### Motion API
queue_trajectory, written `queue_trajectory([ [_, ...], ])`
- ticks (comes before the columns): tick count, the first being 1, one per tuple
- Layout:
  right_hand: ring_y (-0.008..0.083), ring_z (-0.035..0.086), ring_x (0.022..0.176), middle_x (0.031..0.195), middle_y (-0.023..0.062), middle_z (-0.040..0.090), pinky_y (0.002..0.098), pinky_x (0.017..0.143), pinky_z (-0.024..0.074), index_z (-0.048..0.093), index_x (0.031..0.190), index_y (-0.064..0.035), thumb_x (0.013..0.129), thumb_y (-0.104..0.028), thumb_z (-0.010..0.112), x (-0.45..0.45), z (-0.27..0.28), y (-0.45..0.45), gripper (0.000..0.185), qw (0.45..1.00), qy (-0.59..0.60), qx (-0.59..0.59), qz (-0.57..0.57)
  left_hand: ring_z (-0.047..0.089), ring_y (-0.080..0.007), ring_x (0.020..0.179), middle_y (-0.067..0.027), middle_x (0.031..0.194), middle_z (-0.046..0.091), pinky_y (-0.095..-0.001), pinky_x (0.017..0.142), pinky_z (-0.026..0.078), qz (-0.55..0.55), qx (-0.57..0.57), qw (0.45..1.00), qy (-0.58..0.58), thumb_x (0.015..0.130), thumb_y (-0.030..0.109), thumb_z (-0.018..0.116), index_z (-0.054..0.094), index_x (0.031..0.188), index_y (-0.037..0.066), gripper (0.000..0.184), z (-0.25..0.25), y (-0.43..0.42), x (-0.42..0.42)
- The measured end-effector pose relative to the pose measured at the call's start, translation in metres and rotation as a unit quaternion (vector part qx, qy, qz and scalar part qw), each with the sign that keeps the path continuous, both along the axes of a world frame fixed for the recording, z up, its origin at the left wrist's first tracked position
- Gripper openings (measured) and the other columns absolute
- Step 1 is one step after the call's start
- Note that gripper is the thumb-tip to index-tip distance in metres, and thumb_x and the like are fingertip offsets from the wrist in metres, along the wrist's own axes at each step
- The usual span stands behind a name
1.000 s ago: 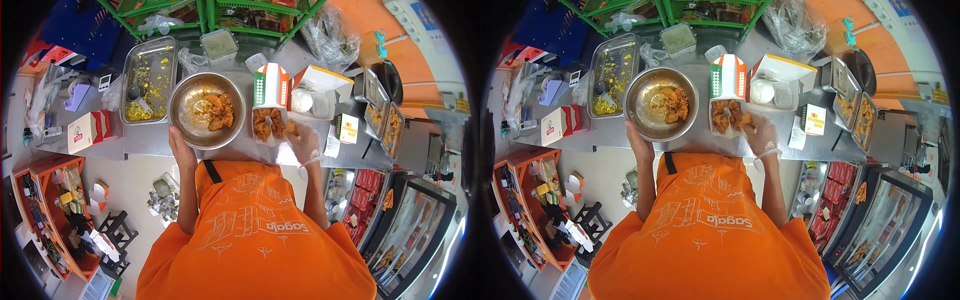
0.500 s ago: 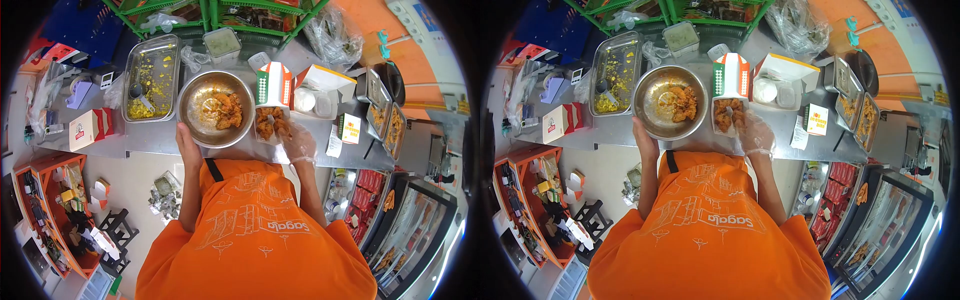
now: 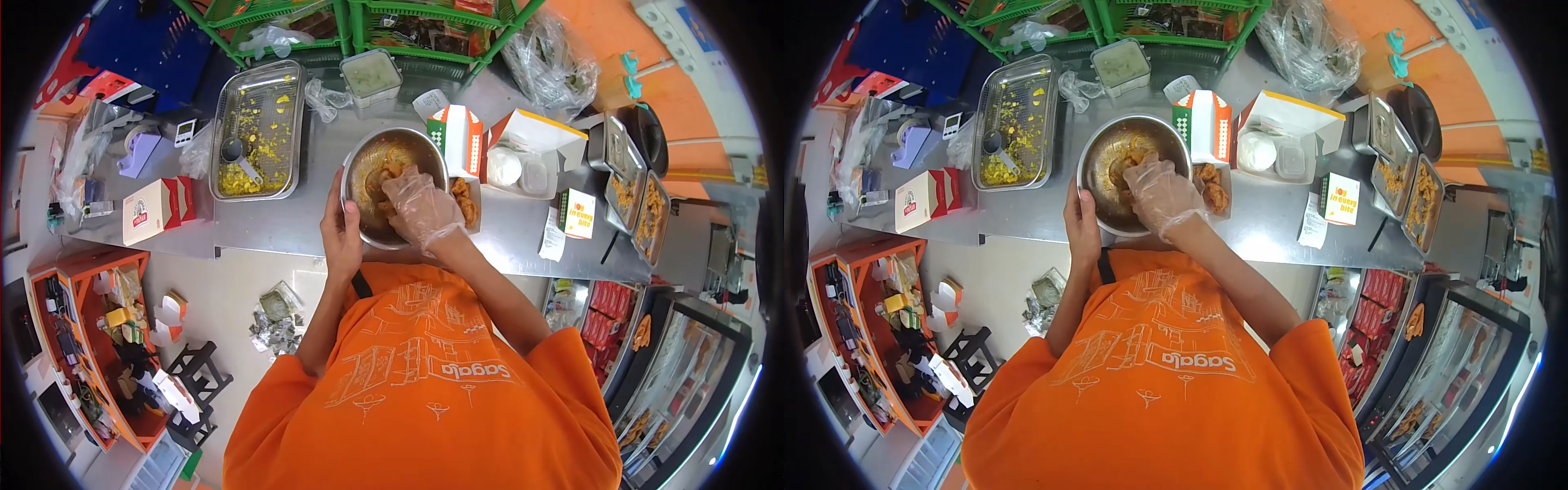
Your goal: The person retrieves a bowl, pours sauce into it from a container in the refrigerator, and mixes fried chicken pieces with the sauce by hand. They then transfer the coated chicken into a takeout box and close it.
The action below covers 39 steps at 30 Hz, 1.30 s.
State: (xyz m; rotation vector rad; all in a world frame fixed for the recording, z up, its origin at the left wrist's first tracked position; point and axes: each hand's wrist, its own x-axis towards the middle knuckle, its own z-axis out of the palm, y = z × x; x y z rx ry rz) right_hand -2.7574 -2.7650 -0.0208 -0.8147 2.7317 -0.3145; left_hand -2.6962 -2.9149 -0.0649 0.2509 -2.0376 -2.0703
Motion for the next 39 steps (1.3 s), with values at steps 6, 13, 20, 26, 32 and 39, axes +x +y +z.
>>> queue_trajectory([
  [6,0.0335,0.063,0.096,0.103,0.0174,0.061,0.0452,0.082,0.0544,0.062,0.109,-0.0062,0.076,-0.018,0.074,-0.003,-0.033,0.025,0.038,0.969,0.097,-0.225,-0.01,0.055,-0.0163,0.111,-0.0178,0.133,0.058,-0.0297,0.096,0.043,-0.009,-0.011,1.0,-0.019,0.105,0.03,0.047,0.035,0.151,0.001,0.056,0.004,0.001,-0.003],
  [13,0.034,0.062,0.098,0.106,0.0146,0.062,0.0425,0.087,0.0524,0.066,0.109,-0.0089,0.07,-0.019,0.081,-0.007,-0.007,0.095,0.043,0.954,0.03,-0.28,-0.099,0.054,-0.0201,0.118,-0.0188,0.138,0.055,-0.032,0.101,0.042,0.037,0.0,0.999,-0.019,0.106,0.029,0.044,0.037,0.15,-0.001,0.054,-0.001,-0.01,-0.009],
  [20,0.0346,0.061,0.101,0.101,0.014,0.067,0.045,0.085,0.0525,0.066,0.113,-0.0118,0.079,-0.027,0.074,0.012,-0.048,0.093,0.038,0.992,-0.012,-0.109,-0.068,0.048,-0.0231,0.127,-0.0185,0.139,0.05,-0.0331,0.108,0.036,0.11,0.062,0.988,-0.086,0.108,0.039,0.035,0.038,0.144,-0.007,0.059,-0.025,-0.034,0.003],
  [26,0.0334,0.062,0.102,0.103,0.0142,0.068,0.0446,0.084,0.0526,0.067,0.114,-0.0115,0.083,-0.032,0.072,0.018,-0.036,0.083,0.037,0.991,0.012,-0.095,-0.098,0.047,-0.021,0.127,-0.0166,0.14,0.048,-0.033,0.109,0.036,0.165,0.134,0.975,-0.068,0.108,0.042,0.034,0.039,0.143,-0.007,0.06,-0.024,-0.038,0.004],
  [32,0.0367,0.064,0.095,0.105,0.0157,0.068,0.0456,0.081,0.052,0.067,0.112,-0.0098,0.086,-0.023,0.067,0.013,-0.041,0.109,0.029,0.974,0.038,-0.157,-0.161,0.048,-0.0193,0.126,-0.0144,0.138,0.049,-0.0329,0.107,0.038,0.144,0.159,0.976,-0.045,0.108,0.042,0.033,0.042,0.14,-0.004,0.056,-0.017,-0.039,0.006],
  [39,0.0353,0.064,0.103,0.112,0.0136,0.068,0.0443,0.088,0.051,0.069,0.113,-0.0113,0.085,-0.02,0.063,0.006,-0.038,0.129,0.03,0.966,-0.031,-0.096,-0.236,0.049,-0.02,0.126,-0.0144,0.138,0.05,-0.0341,0.108,0.037,0.126,0.172,0.976,-0.037,0.108,0.043,0.033,0.041,0.14,-0.004,0.057,-0.017,-0.036,0.002],
])
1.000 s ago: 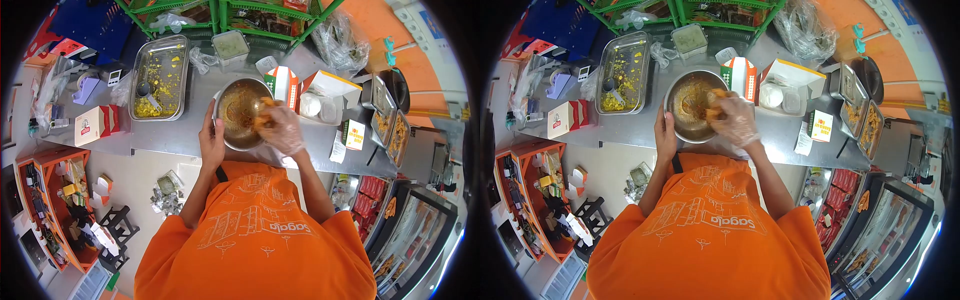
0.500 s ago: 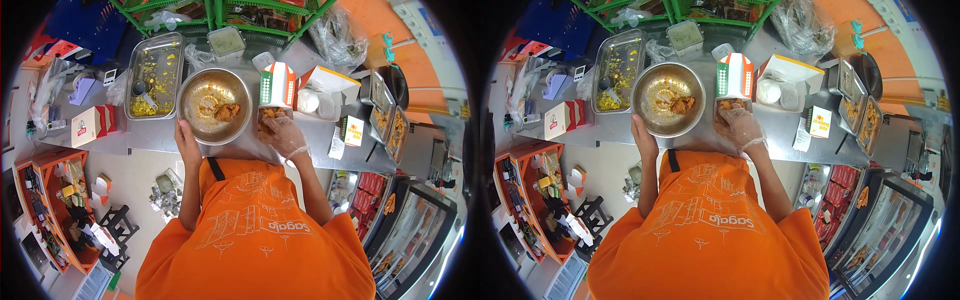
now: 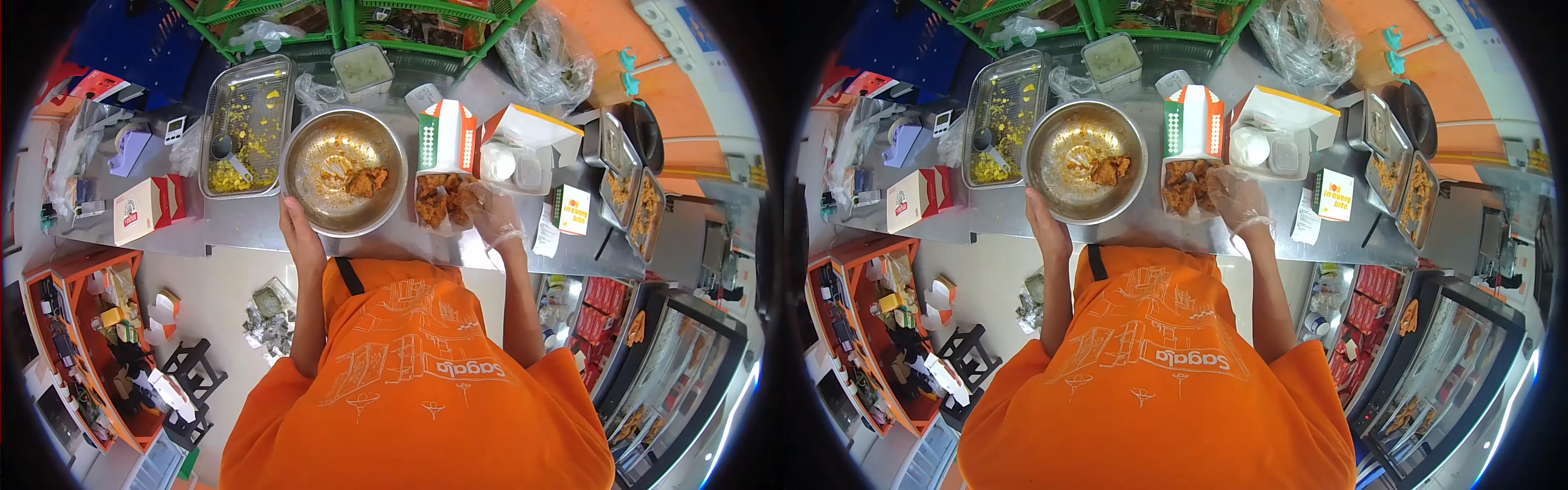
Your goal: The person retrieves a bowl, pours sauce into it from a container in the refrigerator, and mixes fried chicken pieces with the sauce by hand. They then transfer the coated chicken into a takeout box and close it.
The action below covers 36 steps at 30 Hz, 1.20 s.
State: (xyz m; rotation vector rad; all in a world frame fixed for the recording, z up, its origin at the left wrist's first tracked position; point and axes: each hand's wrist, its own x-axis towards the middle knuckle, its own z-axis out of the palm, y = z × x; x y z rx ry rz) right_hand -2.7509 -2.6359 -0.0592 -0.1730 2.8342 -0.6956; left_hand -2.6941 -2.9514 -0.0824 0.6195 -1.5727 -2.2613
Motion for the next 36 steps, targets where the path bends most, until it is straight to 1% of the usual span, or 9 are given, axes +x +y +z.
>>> queue_trajectory([
  [2,0.0342,0.063,0.105,0.115,0.0115,0.068,0.0438,0.089,0.0513,0.068,0.116,-0.0131,0.086,-0.021,0.062,-0.003,0.005,-0.004,0.032,0.999,-0.028,0.033,-0.016,0.048,-0.0203,0.127,-0.0145,0.139,0.05,-0.0344,0.108,0.037,-0.003,0.001,1.0,0.006,0.108,0.044,0.033,0.041,0.141,-0.004,0.058,-0.001,0.0,0.0],
  [8,0.0308,0.064,0.105,0.117,0.0087,0.068,0.0439,0.087,0.0531,0.069,0.117,-0.019,0.088,-0.022,0.061,-0.004,0.022,-0.011,0.031,0.994,-0.018,0.106,0.033,0.048,-0.0211,0.128,-0.0142,0.14,0.049,-0.0349,0.109,0.037,-0.003,0.011,1.0,0.005,0.107,0.046,0.033,0.04,0.142,-0.003,0.06,0.005,0.003,0.001],
  [17,0.0333,0.066,0.093,0.109,0.0086,0.069,0.0463,0.079,0.0538,0.066,0.109,-0.0168,0.086,-0.019,0.062,-0.003,0.017,-0.014,0.023,0.992,0.044,0.121,0.014,0.049,-0.021,0.127,-0.014,0.139,0.049,-0.0353,0.109,0.037,0.002,0.014,1.0,0.004,0.107,0.048,0.034,0.04,0.142,-0.003,0.062,0.002,0.002,0.002],
  [20,0.0353,0.066,0.089,0.103,0.0106,0.069,0.0476,0.076,0.0529,0.065,0.106,-0.0167,0.086,-0.018,0.061,-0.003,0.023,-0.02,0.021,0.996,0.079,0.026,0.02,0.049,-0.0212,0.127,-0.0139,0.139,0.049,-0.0355,0.109,0.037,0.009,0.014,1.0,-0.002,0.107,0.048,0.034,0.04,0.142,-0.003,0.062,0.001,0.002,0.003],
  [23,0.037,0.065,0.088,0.1,0.0115,0.069,0.0485,0.075,0.052,0.065,0.108,-0.018,0.086,-0.02,0.06,0.0,0.015,-0.035,0.022,0.996,0.061,-0.03,0.056,0.048,-0.0213,0.127,-0.014,0.14,0.049,-0.0356,0.108,0.037,0.007,0.019,1.0,-0.003,0.106,0.049,0.034,0.04,0.142,-0.003,0.063,-0.001,0.001,0.003],
  [27,0.037,0.065,0.092,0.106,0.0125,0.068,0.048,0.079,0.0519,0.063,0.117,-0.0197,0.089,-0.029,0.061,0.011,0.008,-0.049,0.03,0.997,0.045,0.048,0.045,0.049,-0.0213,0.127,-0.0141,0.14,0.049,-0.0354,0.108,0.037,0.006,0.018,1.0,0.002,0.106,0.05,0.035,0.04,0.142,-0.003,0.064,0.004,0.002,0.001],
  [30,0.0362,0.064,0.094,0.109,0.0133,0.067,0.0482,0.08,0.0519,0.062,0.122,-0.0202,0.089,-0.029,0.063,0.009,0.013,-0.044,0.034,0.999,0.027,0.004,0.022,0.049,-0.021,0.127,-0.0139,0.139,0.049,-0.0352,0.108,0.037,0.016,0.023,1.0,0.006,0.106,0.05,0.035,0.041,0.141,-0.003,0.063,0.008,0.003,0.002],
  [33,0.0357,0.065,0.094,0.108,0.0137,0.068,0.0484,0.08,0.052,0.062,0.122,-0.0189,0.087,-0.026,0.065,0.007,0.003,-0.033,0.036,0.998,0.05,0.025,0.03,0.049,-0.0206,0.126,-0.0136,0.139,0.05,-0.0352,0.108,0.038,0.007,0.024,1.0,0.008,0.106,0.049,0.034,0.041,0.141,-0.003,0.063,-0.001,0.0,0.001],
  [36,0.0389,0.065,0.09,0.099,0.0187,0.069,0.0466,0.082,0.0513,0.065,0.117,-0.0091,0.088,-0.03,0.067,0.007,0.006,-0.033,0.036,0.996,0.053,0.037,0.055,0.05,-0.0207,0.124,-0.0139,0.136,0.052,-0.0348,0.107,0.038,0.0,0.024,1.0,0.006,0.107,0.047,0.034,0.043,0.14,-0.004,0.061,-0.009,0.001,0.001],
])
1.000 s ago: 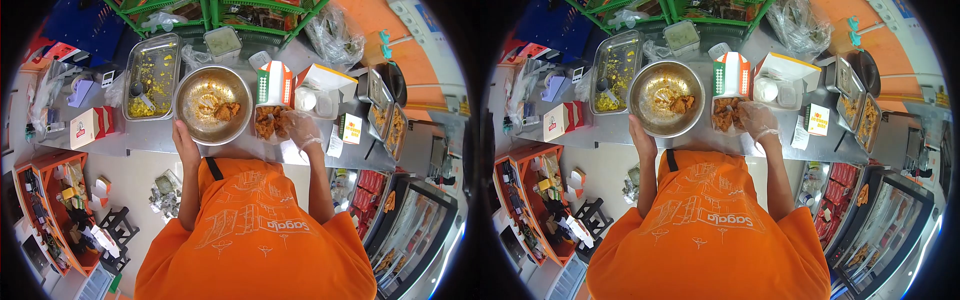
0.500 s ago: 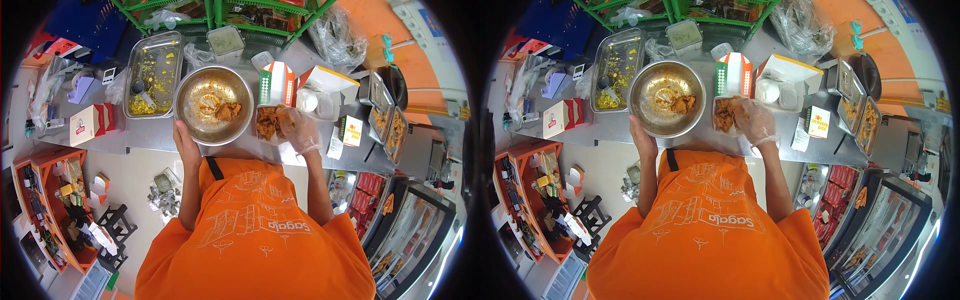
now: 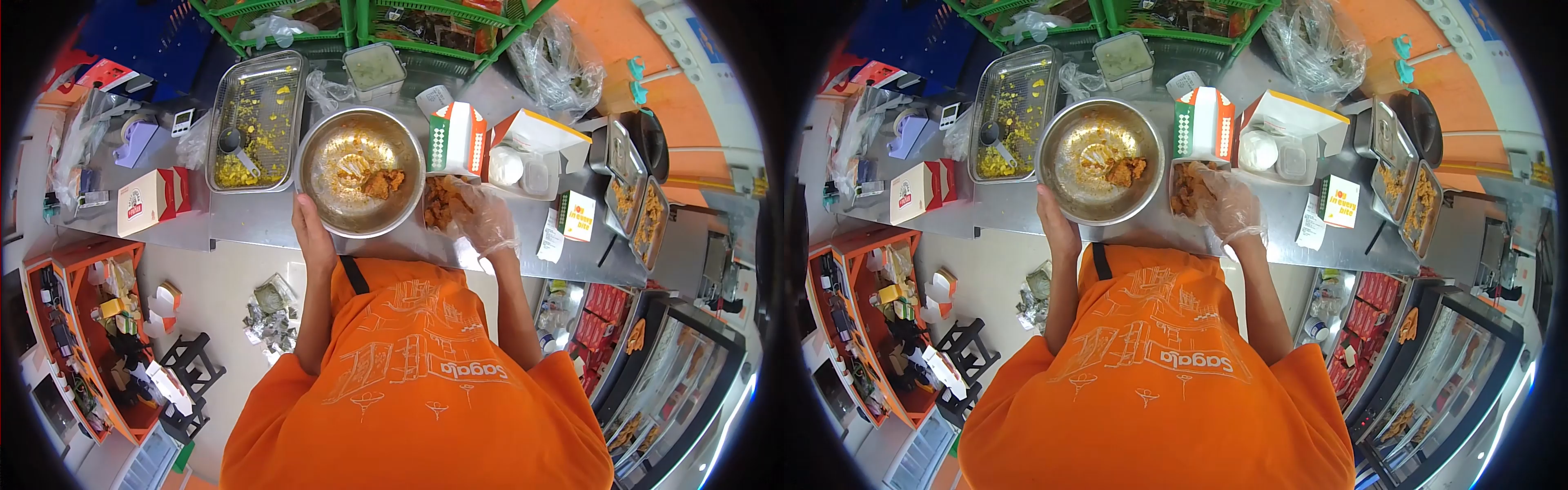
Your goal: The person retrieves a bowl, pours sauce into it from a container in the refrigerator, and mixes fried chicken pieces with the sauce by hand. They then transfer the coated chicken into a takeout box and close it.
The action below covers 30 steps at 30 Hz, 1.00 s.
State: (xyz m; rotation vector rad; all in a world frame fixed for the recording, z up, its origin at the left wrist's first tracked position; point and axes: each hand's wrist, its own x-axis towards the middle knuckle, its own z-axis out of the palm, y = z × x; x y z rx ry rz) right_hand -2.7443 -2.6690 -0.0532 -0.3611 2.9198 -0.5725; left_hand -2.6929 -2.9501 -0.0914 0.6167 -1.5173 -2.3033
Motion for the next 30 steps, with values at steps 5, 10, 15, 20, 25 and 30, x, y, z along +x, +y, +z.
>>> queue_trajectory([
  [5,0.034,0.065,0.091,0.102,0.0159,0.067,0.0464,0.077,0.0535,0.062,0.121,-0.0075,0.087,-0.021,0.064,-0.004,0.059,-0.023,0.036,0.986,0.059,-0.149,0.035,0.051,-0.0225,0.123,-0.0181,0.135,0.054,-0.0338,0.105,0.038,-0.07,-0.192,0.979,-0.012,0.107,0.04,0.037,0.044,0.14,-0.007,0.058,0.018,0.008,0.001],
  [10,0.0349,0.065,0.089,0.092,0.0162,0.065,0.0438,0.074,0.0555,0.061,0.11,-0.0061,0.087,-0.02,0.062,-0.001,0.055,-0.085,0.026,0.994,0.058,-0.001,0.096,0.046,-0.0244,0.133,-0.0197,0.147,0.046,-0.0348,0.11,0.035,-0.122,-0.234,0.961,0.083,0.104,0.041,0.046,0.034,0.149,-0.006,0.066,0.039,0.032,-0.008],
  [15,0.0353,0.064,0.089,0.094,0.0147,0.065,0.0433,0.073,0.0565,0.058,0.094,-0.0075,0.084,-0.019,0.064,-0.001,0.029,-0.095,0.017,0.993,0.062,0.007,0.104,0.055,-0.0186,0.116,-0.0188,0.143,0.051,-0.0304,0.098,0.043,-0.107,-0.234,0.964,0.068,0.103,0.04,0.048,0.035,0.149,-0.004,0.065,0.039,0.037,-0.004],
  [20,0.0272,0.065,0.08,0.086,0.0107,0.066,0.0399,0.072,0.0559,0.062,0.089,-0.007,0.079,-0.012,0.07,-0.005,0.026,-0.083,0.014,0.965,0.108,-0.232,0.057,0.056,-0.0145,0.101,-0.0164,0.137,0.055,-0.0289,0.089,0.045,-0.094,-0.227,0.968,0.046,0.104,0.039,0.044,0.036,0.149,-0.003,0.063,0.036,0.034,-0.006],
  [25,0.0255,0.065,0.073,0.086,0.0125,0.067,0.0369,0.067,0.0541,0.064,0.092,-0.0062,0.072,-0.004,0.075,-0.011,0.022,-0.025,0.022,0.921,0.098,-0.369,-0.082,0.054,-0.0216,0.12,-0.0189,0.143,0.05,-0.0337,0.103,0.041,-0.036,-0.251,0.966,0.049,0.106,0.038,0.04,0.036,0.148,-0.005,0.06,0.027,0.018,-0.008],
  [30,0.031,0.063,0.075,0.084,0.0136,0.064,0.0432,0.073,0.0523,0.066,0.096,-0.0048,0.076,-0.007,0.072,-0.002,0.007,-0.018,0.021,0.973,0.145,-0.17,0.054,0.051,-0.0248,0.126,-0.0199,0.138,0.053,-0.0356,0.107,0.037,-0.004,-0.241,0.97,-0.024,0.108,0.028,0.037,0.04,0.144,-0.007,0.05,0.025,0.004,-0.004],
])
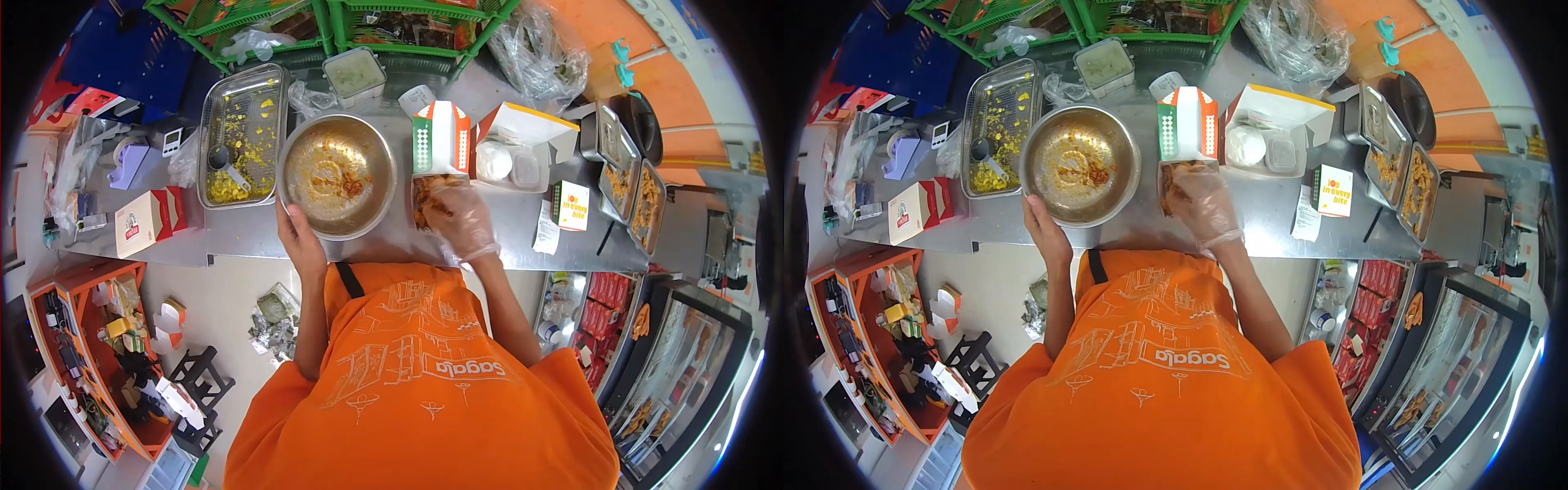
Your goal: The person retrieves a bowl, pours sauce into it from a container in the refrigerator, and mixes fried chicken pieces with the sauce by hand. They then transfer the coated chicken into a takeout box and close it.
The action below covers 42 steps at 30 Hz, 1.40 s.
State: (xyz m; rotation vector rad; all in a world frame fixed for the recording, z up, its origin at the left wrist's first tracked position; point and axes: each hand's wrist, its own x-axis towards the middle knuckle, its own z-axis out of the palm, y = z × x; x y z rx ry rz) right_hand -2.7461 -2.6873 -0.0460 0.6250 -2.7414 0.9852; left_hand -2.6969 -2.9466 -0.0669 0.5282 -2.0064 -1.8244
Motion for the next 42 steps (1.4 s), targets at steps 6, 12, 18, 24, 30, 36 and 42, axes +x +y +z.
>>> queue_trajectory([
  [6,0.0372,0.06,0.096,0.1,0.0175,0.062,0.0467,0.081,0.051,0.068,0.106,-0.0046,0.078,-0.01,0.072,0.018,-0.025,-0.007,0.028,0.999,-0.015,0.033,-0.039,0.051,-0.0239,0.124,-0.0189,0.135,0.054,-0.0345,0.107,0.036,0.049,0.006,0.999,0.006,0.108,0.031,0.036,0.041,0.143,-0.007,0.052,0.001,-0.004,0.001],
  [12,0.0375,0.061,0.095,0.108,0.0195,0.061,0.0458,0.083,0.051,0.069,0.109,-0.0043,0.08,-0.012,0.072,0.027,-0.029,0.007,0.029,0.997,-0.049,0.061,-0.006,0.049,-0.0214,0.124,-0.0171,0.136,0.051,-0.0336,0.108,0.036,0.042,0.069,0.997,0.015,0.108,0.039,0.034,0.042,0.141,-0.006,0.057,-0.006,-0.007,0.004],
  [18,0.0365,0.061,0.094,0.103,0.0177,0.064,0.0452,0.08,0.0519,0.07,0.108,-0.0064,0.08,-0.014,0.073,0.024,-0.017,0.006,0.029,0.994,-0.004,0.105,0.011,0.048,-0.0202,0.126,-0.0149,0.139,0.049,-0.0333,0.109,0.036,0.036,0.108,0.993,0.007,0.107,0.045,0.035,0.041,0.141,-0.005,0.06,-0.007,-0.011,0.007],
  [24,0.028,0.066,0.093,0.101,0.0133,0.069,0.0371,0.081,0.0539,0.072,0.106,-0.0087,0.077,-0.008,0.08,0.017,0.003,0.026,0.03,0.994,0.058,-0.061,-0.064,0.047,-0.0218,0.127,-0.017,0.139,0.049,-0.0338,0.108,0.035,0.091,0.16,0.983,0.006,0.108,0.044,0.034,0.041,0.142,-0.006,0.061,-0.008,-0.017,0.016],
  [30,0.0241,0.067,0.089,0.101,0.0127,0.07,0.0332,0.08,0.0527,0.074,0.1,-0.008,0.078,-0.006,0.078,0.012,0.016,0.037,0.023,0.951,-0.031,-0.248,-0.181,0.047,-0.0222,0.129,-0.0151,0.142,0.047,-0.035,0.109,0.037,0.066,0.23,0.971,0.01,0.107,0.048,0.035,0.038,0.144,-0.004,0.064,-0.003,-0.016,0.018],
  [36,0.0341,0.065,0.095,0.103,0.0164,0.07,0.0426,0.086,0.0515,0.073,0.105,-0.007,0.083,-0.016,0.07,0.009,0.023,0.004,0.024,0.997,-0.021,-0.045,-0.066,0.05,-0.0213,0.126,-0.0139,0.139,0.049,-0.0348,0.106,0.041,0.073,0.259,0.963,0.017,0.105,0.051,0.037,0.041,0.141,-0.002,0.064,0.004,-0.01,0.015],
  [42,0.0344,0.064,0.101,0.105,0.0155,0.069,0.045,0.089,0.051,0.07,0.112,-0.0076,0.083,-0.018,0.07,0.006,-0.039,0.007,0.031,0.997,0.008,0.077,0.016,0.045,-0.023,0.133,-0.0128,0.144,0.044,-0.038,0.11,0.039,0.065,0.255,0.965,0.009,0.102,0.058,0.04,0.035,0.146,0.001,0.072,0.005,-0.014,0.019],
])
